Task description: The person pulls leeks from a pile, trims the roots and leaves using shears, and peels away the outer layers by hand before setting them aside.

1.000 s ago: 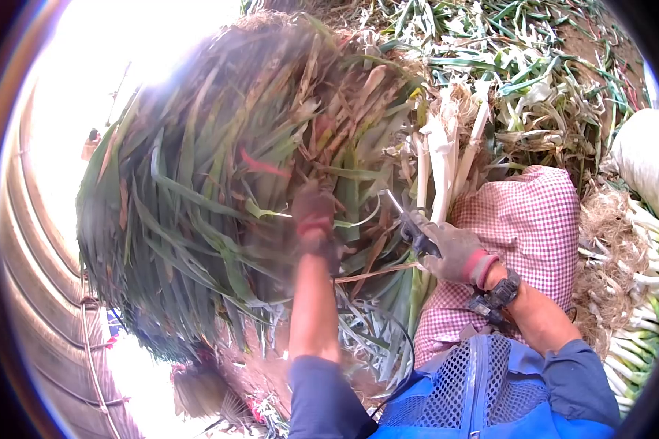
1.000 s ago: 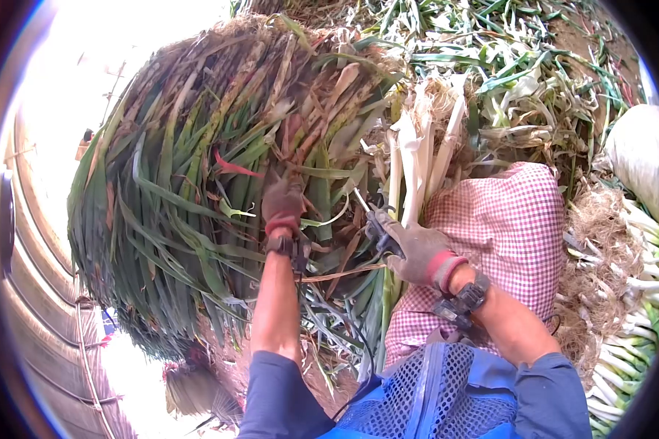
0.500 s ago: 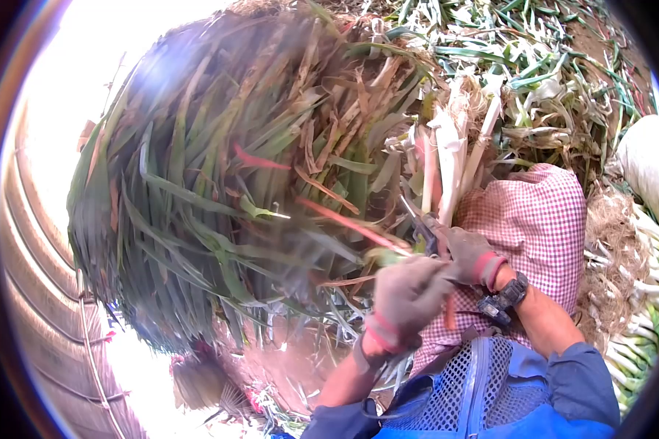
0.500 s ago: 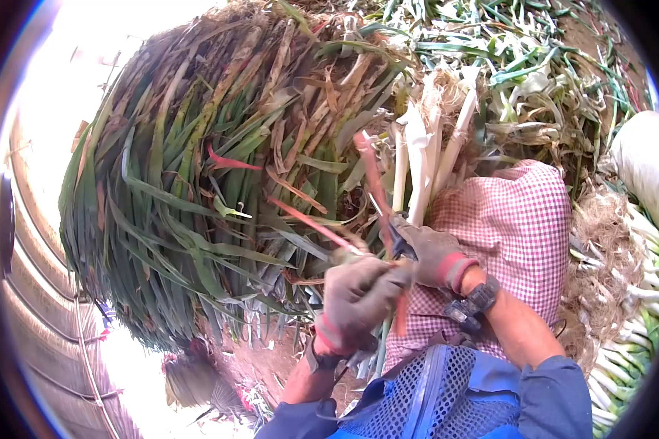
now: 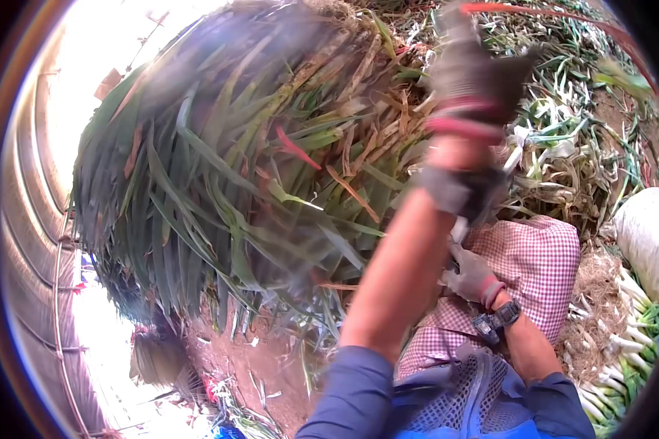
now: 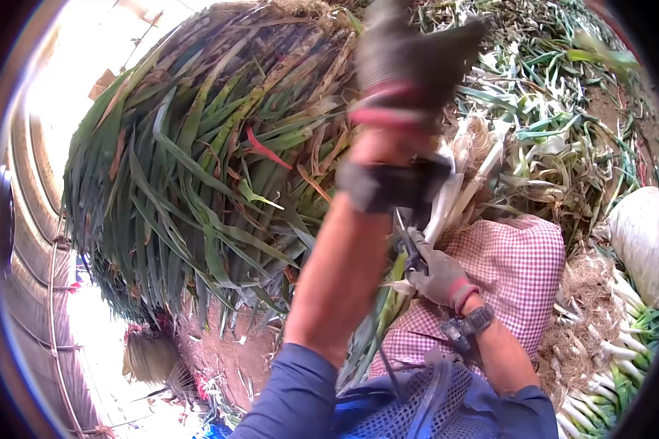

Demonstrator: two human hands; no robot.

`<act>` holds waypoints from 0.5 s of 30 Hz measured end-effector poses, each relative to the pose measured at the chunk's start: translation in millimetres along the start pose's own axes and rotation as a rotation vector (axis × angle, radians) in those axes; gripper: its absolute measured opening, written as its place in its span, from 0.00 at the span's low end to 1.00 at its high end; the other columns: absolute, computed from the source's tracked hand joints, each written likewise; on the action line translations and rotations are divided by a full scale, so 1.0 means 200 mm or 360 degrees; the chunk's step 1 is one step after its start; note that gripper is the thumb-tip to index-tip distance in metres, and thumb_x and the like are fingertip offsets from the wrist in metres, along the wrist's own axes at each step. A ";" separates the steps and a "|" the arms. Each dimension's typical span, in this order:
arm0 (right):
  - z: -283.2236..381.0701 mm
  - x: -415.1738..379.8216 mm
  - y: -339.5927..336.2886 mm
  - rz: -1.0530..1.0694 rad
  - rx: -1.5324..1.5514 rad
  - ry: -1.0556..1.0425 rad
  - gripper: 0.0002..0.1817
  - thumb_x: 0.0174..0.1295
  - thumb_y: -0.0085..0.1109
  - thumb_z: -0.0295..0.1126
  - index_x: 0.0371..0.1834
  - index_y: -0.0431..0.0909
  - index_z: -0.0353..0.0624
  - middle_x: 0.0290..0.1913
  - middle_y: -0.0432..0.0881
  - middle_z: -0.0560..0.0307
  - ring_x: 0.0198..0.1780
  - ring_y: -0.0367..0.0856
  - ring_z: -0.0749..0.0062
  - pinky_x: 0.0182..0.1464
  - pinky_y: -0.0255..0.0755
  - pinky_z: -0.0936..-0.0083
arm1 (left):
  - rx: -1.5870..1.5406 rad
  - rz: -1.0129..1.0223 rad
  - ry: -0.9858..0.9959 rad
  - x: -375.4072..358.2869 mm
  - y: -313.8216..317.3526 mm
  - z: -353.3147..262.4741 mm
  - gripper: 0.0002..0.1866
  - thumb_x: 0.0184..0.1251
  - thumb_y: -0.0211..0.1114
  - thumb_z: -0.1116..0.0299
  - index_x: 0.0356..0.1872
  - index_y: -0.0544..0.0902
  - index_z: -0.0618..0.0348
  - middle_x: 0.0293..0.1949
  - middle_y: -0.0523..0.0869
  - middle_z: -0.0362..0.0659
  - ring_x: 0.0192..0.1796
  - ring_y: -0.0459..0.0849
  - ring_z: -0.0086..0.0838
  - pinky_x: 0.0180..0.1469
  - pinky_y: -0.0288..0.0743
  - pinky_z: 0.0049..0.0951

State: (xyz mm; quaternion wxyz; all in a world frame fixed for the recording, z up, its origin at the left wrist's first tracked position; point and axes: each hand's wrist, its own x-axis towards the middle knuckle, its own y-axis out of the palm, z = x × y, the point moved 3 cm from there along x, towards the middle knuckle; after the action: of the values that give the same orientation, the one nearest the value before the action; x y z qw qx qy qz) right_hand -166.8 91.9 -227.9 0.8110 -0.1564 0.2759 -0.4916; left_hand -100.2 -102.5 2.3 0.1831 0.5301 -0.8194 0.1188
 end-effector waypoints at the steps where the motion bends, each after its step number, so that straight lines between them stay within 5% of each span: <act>1: -0.03 0.00 0.02 -0.0069 0.0066 -0.0040 0.49 0.67 0.66 0.43 0.90 0.55 0.47 0.52 0.89 0.32 0.52 0.89 0.36 0.58 0.82 0.51 | 0.0874 -0.0410 -0.0368 0.01 -0.19 -0.05 0.33 0.74 0.74 0.60 0.72 0.78 0.72 0.59 0.91 0.59 0.63 0.89 0.46 0.66 0.85 0.42; 2: -0.08 0.00 0.03 -0.0138 0.0132 -0.0073 0.49 0.67 0.66 0.41 0.90 0.55 0.47 0.52 0.89 0.32 0.52 0.90 0.37 0.57 0.82 0.51 | 0.1604 -0.0957 0.0271 -0.11 -0.40 0.16 0.35 0.70 0.76 0.53 0.69 0.81 0.70 0.55 0.92 0.56 0.61 0.90 0.46 0.66 0.83 0.46; 3: -0.06 -0.02 0.01 -0.0151 0.0148 -0.0055 0.49 0.67 0.66 0.41 0.90 0.55 0.47 0.52 0.89 0.32 0.52 0.90 0.37 0.57 0.82 0.51 | 0.1632 -0.0722 -0.0265 -0.29 -0.57 0.18 0.38 0.66 0.77 0.47 0.70 0.81 0.65 0.56 0.91 0.60 0.60 0.89 0.52 0.65 0.82 0.47; 6: 0.05 -0.07 -0.08 0.0021 0.0294 0.0078 0.49 0.65 0.66 0.40 0.90 0.56 0.46 0.49 0.89 0.33 0.48 0.91 0.39 0.56 0.82 0.53 | 0.2258 -0.0586 -0.0812 -0.92 -1.02 0.45 0.34 0.66 0.75 0.54 0.70 0.80 0.59 0.65 0.86 0.57 0.62 0.86 0.57 0.64 0.81 0.52; 9: 0.08 -0.06 -0.08 0.0101 0.0245 0.0093 0.50 0.64 0.68 0.39 0.89 0.57 0.44 0.48 0.90 0.35 0.48 0.92 0.42 0.57 0.83 0.56 | 0.2381 -0.0318 -0.0528 -1.24 -1.07 0.43 0.37 0.66 0.76 0.53 0.73 0.77 0.60 0.64 0.85 0.59 0.64 0.84 0.59 0.67 0.79 0.53; 13: 0.11 -0.07 -0.11 0.0173 0.0207 0.0169 0.50 0.64 0.68 0.39 0.90 0.56 0.45 0.49 0.90 0.36 0.50 0.92 0.42 0.58 0.83 0.55 | 0.2422 -0.0405 -0.1143 -1.27 -0.93 0.26 0.44 0.65 0.78 0.48 0.77 0.74 0.61 0.69 0.80 0.63 0.71 0.79 0.61 0.72 0.76 0.51; 15: 0.12 -0.10 -0.07 -0.0051 0.0271 -0.0212 0.49 0.64 0.68 0.39 0.89 0.57 0.44 0.50 0.89 0.35 0.50 0.90 0.40 0.58 0.82 0.53 | 0.2253 -0.0474 -0.1379 -1.36 -0.92 0.23 0.47 0.63 0.79 0.45 0.79 0.72 0.61 0.73 0.78 0.65 0.74 0.77 0.61 0.74 0.74 0.51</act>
State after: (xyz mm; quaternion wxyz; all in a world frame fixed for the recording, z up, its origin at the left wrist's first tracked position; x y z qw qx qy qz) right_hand -169.3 103.0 -196.1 0.8299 -0.1238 0.1760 -0.5147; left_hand 160.2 28.8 -154.3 -0.5093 0.6210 -0.4708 0.3652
